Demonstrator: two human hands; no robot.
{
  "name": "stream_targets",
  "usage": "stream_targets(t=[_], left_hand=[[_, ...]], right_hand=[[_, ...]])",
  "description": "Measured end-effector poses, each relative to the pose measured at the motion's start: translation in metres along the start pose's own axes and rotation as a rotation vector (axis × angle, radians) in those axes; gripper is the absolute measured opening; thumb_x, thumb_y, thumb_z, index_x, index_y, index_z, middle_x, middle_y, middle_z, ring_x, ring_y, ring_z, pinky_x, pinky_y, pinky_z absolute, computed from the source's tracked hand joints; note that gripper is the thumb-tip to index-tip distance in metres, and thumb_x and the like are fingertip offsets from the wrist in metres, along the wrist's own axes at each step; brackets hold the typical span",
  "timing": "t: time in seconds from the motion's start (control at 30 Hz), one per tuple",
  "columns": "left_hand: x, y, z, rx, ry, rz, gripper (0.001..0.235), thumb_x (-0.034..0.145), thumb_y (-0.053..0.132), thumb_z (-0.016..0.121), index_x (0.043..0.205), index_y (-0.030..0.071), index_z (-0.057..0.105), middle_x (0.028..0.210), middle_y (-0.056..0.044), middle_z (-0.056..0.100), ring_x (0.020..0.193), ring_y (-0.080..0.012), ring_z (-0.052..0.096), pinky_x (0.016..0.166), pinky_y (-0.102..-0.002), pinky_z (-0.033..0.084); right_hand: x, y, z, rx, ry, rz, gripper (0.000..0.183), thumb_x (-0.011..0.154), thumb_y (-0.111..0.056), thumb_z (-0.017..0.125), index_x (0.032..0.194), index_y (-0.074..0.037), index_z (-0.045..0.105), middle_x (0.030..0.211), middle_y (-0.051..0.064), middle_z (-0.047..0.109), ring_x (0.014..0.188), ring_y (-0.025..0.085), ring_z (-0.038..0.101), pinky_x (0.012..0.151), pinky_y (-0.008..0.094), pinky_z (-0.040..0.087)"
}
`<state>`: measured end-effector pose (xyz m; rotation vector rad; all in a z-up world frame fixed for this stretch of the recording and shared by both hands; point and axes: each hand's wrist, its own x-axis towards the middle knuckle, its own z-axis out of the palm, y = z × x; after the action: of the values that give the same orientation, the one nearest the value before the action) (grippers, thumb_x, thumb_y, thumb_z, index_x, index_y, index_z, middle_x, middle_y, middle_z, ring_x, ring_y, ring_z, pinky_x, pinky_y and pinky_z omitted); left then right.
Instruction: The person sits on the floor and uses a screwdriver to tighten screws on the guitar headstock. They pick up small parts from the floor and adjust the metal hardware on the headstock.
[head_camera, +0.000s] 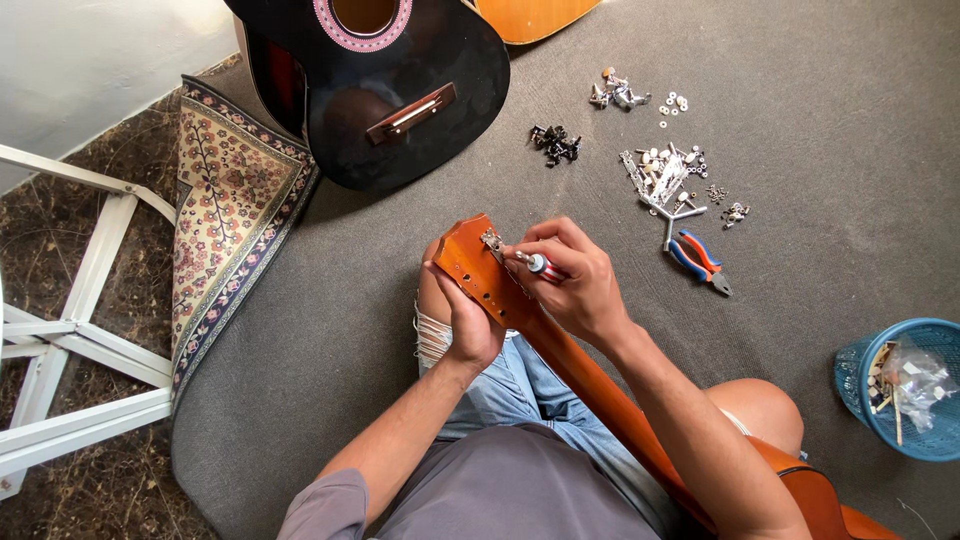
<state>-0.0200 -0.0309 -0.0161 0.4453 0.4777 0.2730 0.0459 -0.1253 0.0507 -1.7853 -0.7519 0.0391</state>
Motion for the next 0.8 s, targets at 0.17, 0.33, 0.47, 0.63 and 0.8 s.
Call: stream_targets(t=[0.17, 0.33, 0.47, 0.63, 0.8], left_hand=[[0.001, -0.003, 0.001, 0.02, 0.032, 0.036, 0.075, 0.081, 0.07, 0.02, 0.126, 0.017, 0.046, 0.125, -0.005, 0.051, 0.108, -0.0181, 0.051, 0.099, -0.036, 0.039], [0.003, 0.0, 0.0, 0.232, 0.082, 0.23, 0.064, 0.09, 0.053, 0.023, 0.13, 0.007, 0.041, 0.13, -0.016, 0.044, 0.114, -0.0264, 0.047, 0.102, -0.041, 0.036], [-0.012, 0.02, 0.021, 0.736, -0.156, 0.529, 0.039, 0.096, 0.03, 0.033, 0.124, 0.003, 0.036, 0.121, -0.021, 0.052, 0.106, -0.0243, 0.055, 0.095, -0.04, 0.044], [-0.008, 0.025, 0.016, 0.826, -0.171, 0.543, 0.032, 0.089, 0.011, 0.049, 0.117, -0.001, 0.038, 0.117, -0.021, 0.056, 0.101, -0.0244, 0.058, 0.09, -0.038, 0.046], [-0.006, 0.027, 0.013, 0.822, -0.135, 0.529, 0.036, 0.082, 0.004, 0.058, 0.114, -0.002, 0.043, 0.112, -0.021, 0.06, 0.098, -0.0249, 0.061, 0.088, -0.038, 0.048]], right_hand=[[-0.002, -0.001, 0.002, -0.03, 0.048, -0.095, 0.019, 0.073, -0.005, 0.067, 0.089, -0.016, 0.07, 0.089, 0.005, 0.06, 0.063, 0.022, 0.061, 0.062, 0.032, 0.05], [-0.002, 0.008, 0.004, -0.009, 0.074, -0.129, 0.018, 0.073, -0.005, 0.067, 0.088, -0.016, 0.07, 0.088, 0.005, 0.061, 0.066, 0.021, 0.063, 0.064, 0.031, 0.051], [-0.003, 0.013, 0.007, -0.022, 0.091, -0.165, 0.018, 0.072, -0.006, 0.069, 0.086, -0.018, 0.07, 0.086, 0.003, 0.062, 0.071, 0.02, 0.063, 0.065, 0.027, 0.05], [-0.005, 0.015, 0.009, -0.029, 0.067, -0.178, 0.017, 0.073, -0.007, 0.068, 0.087, -0.016, 0.07, 0.086, 0.005, 0.062, 0.071, 0.024, 0.062, 0.064, 0.03, 0.05], [-0.005, 0.015, 0.009, -0.001, 0.031, -0.172, 0.018, 0.072, -0.004, 0.067, 0.086, -0.015, 0.069, 0.085, 0.006, 0.063, 0.07, 0.025, 0.061, 0.063, 0.032, 0.05]])
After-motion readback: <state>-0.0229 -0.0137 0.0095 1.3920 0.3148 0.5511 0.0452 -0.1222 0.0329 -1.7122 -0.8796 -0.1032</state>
